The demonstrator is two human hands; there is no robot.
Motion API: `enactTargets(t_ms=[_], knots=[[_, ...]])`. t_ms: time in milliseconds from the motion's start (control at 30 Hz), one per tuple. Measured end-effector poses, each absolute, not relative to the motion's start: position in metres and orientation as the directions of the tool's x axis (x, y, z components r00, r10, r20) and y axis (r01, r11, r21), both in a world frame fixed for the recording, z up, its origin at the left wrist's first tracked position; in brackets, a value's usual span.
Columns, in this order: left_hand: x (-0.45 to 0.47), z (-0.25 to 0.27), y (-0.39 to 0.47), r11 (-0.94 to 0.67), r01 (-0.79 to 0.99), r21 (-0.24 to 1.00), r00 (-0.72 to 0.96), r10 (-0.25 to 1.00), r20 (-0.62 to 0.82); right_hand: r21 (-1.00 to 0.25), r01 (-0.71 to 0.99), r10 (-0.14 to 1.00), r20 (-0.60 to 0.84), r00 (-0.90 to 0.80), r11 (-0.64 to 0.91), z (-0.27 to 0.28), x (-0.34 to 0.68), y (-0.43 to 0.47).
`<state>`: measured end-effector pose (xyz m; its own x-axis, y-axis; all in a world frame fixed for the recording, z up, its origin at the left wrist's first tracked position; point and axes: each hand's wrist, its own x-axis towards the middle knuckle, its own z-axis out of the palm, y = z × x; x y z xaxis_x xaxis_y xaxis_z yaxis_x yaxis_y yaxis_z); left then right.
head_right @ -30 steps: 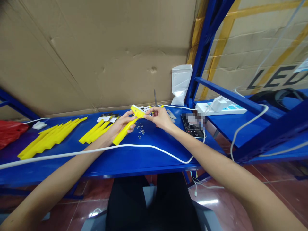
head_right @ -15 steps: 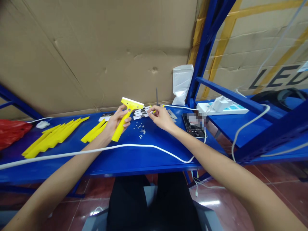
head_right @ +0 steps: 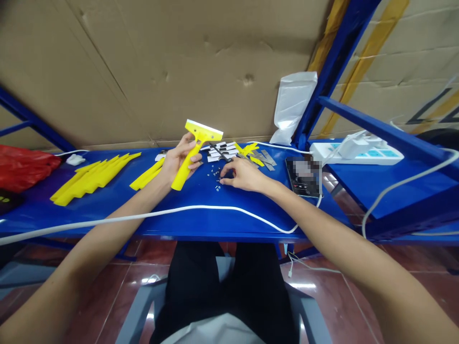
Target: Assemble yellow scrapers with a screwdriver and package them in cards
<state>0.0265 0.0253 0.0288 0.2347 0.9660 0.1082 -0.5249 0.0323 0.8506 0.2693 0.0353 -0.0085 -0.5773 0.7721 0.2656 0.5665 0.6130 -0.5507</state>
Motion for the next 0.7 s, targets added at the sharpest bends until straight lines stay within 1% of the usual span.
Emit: enactTargets(t_ms=[200, 433, 567, 700], knots=[[0.032, 0.029, 0.020, 0.048, -0.500, 0.865, 0.271, 0.957, 0.104, -0.523, 0.542, 0.727, 0.252, -0.639, 0.657, -0.008, 0.267, 0.031], [0.034, 0.030, 0.015, 0.055, -0.491, 0.869, 0.319, 0.940, 0.120, -0.520, 0.512, 0.694, 0.248, -0.676, 0.684, -0.011, 0.261, 0.025], [0.033, 0.028, 0.014, 0.049, -0.480, 0.876, 0.355, 0.924, 0.142, -0.512, 0.516, 0.689, 0.232, -0.687, 0.687, -0.010, 0.260, 0.025], [0.034, 0.026, 0.014, 0.051, -0.453, 0.890, 0.360, 0.924, 0.130, -0.507, 0.530, 0.696, 0.219, -0.684, 0.680, -0.009, 0.260, 0.024]])
